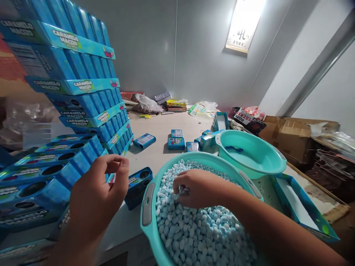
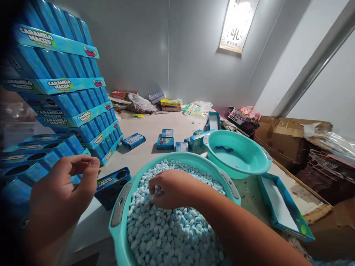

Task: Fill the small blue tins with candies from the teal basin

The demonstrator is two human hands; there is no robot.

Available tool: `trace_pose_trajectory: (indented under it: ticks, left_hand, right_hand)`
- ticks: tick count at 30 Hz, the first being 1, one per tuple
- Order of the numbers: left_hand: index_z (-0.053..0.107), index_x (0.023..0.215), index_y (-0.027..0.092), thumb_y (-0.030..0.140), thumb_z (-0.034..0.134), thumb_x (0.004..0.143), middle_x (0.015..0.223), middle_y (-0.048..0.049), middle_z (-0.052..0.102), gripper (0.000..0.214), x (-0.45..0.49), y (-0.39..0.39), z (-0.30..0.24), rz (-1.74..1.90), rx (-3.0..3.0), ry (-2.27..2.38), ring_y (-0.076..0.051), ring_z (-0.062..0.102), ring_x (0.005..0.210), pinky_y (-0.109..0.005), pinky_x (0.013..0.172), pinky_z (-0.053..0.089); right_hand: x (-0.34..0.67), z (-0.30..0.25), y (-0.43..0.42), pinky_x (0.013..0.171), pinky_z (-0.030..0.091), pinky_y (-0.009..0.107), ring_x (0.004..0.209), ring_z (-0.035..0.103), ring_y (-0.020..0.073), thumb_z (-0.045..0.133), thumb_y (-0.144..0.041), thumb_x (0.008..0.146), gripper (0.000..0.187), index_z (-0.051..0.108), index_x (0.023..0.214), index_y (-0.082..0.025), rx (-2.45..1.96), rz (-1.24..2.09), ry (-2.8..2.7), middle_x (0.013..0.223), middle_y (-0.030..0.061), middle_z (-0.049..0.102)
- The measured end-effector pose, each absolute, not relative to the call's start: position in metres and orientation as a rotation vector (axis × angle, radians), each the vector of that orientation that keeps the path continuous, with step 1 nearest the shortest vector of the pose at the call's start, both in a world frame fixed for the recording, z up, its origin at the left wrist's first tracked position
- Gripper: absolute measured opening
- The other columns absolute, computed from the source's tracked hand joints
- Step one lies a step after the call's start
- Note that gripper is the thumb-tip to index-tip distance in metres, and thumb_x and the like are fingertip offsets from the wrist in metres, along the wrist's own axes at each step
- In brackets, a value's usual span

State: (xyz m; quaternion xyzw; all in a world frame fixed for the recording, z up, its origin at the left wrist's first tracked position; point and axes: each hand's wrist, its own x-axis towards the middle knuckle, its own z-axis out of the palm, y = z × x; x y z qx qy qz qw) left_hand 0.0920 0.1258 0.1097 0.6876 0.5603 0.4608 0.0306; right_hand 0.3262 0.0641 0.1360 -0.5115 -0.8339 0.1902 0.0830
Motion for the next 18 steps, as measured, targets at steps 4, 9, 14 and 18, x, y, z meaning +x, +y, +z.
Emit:
trace_pose_trajectory:
  ticks: [4, 9, 14, 18]
  left_hand:
    - [0.06, 0.098, 0.027, 0.043, 0.053, 0.091, 0.084, 0.0027, 0.07, 0.018, 0.0913, 0.1262, 0.1102, 1.427, 2.101, 1.727, -0.018, 0.068, 0.078, -0.024, 0.06, 0.046]
    - [0.061, 0.098, 0.029, 0.046, 0.053, 0.09, 0.084, 0.0027, 0.071, 0.021, 0.0901, 0.1299, 0.1062, 1.394, 2.101, 1.726, -0.02, 0.069, 0.075, -0.027, 0.059, 0.047]
    - [0.06, 0.098, 0.029, 0.045, 0.051, 0.09, 0.084, 0.003, 0.071, 0.02, 0.0909, 0.1309, 0.105, 1.377, 2.119, 1.743, -0.019, 0.068, 0.072, -0.028, 0.059, 0.046]
    - [0.06, 0.098, 0.027, 0.044, 0.051, 0.09, 0.085, 0.0021, 0.071, 0.02, 0.092, 0.1303, 0.1073, 1.355, 2.141, 1.695, -0.019, 0.069, 0.075, -0.026, 0.058, 0.045]
  right_hand:
    - [0.3263, 0.1373, 0.0632, 0.062, 0.036, 0.026, 0.075, 0.056, 0.0145, 0.057, -0.024, 0.078, 0.023, 0.07, 0.097, -0.02, -1.537, 0.541, -2.489, 0.09, 0.0033, 0.071]
    - [0.325, 0.1383, 0.0614, 0.062, 0.036, 0.026, 0.076, 0.059, 0.0156, 0.057, -0.022, 0.076, 0.027, 0.071, 0.099, -0.021, -1.575, 0.55, -2.488, 0.094, 0.0041, 0.072]
    - [0.324, 0.1371, 0.0609, 0.062, 0.036, 0.025, 0.075, 0.058, 0.0156, 0.057, -0.022, 0.074, 0.03, 0.072, 0.101, -0.022, -1.618, 0.553, -2.496, 0.09, 0.0035, 0.072]
    - [0.323, 0.1348, 0.0607, 0.058, 0.032, 0.026, 0.072, 0.058, 0.0152, 0.055, -0.021, 0.074, 0.031, 0.071, 0.101, -0.023, -1.647, 0.495, -2.491, 0.088, 0.0033, 0.072]
